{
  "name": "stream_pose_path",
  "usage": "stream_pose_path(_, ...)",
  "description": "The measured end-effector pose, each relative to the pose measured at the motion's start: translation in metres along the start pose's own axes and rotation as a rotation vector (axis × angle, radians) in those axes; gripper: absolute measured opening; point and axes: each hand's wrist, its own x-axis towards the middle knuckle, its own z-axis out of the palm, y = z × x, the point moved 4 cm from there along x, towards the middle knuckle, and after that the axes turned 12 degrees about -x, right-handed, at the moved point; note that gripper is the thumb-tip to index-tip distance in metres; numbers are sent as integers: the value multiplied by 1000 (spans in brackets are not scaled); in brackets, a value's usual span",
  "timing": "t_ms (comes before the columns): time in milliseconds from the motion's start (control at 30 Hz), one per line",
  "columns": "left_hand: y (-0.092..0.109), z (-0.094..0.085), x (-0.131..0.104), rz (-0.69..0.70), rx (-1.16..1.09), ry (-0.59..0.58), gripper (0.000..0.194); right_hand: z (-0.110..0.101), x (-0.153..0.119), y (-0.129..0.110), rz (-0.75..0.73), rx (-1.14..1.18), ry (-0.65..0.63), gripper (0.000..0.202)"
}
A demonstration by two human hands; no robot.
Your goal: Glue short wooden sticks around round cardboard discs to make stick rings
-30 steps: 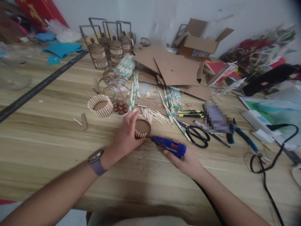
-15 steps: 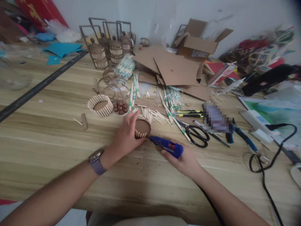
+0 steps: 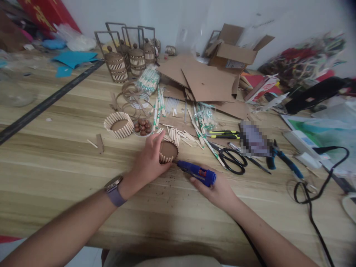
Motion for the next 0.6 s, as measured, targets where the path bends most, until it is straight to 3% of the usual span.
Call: stream_pose_path(600, 0, 0, 0, 7, 26, -2, 112, 2, -1, 0, 5, -21, 5, 24)
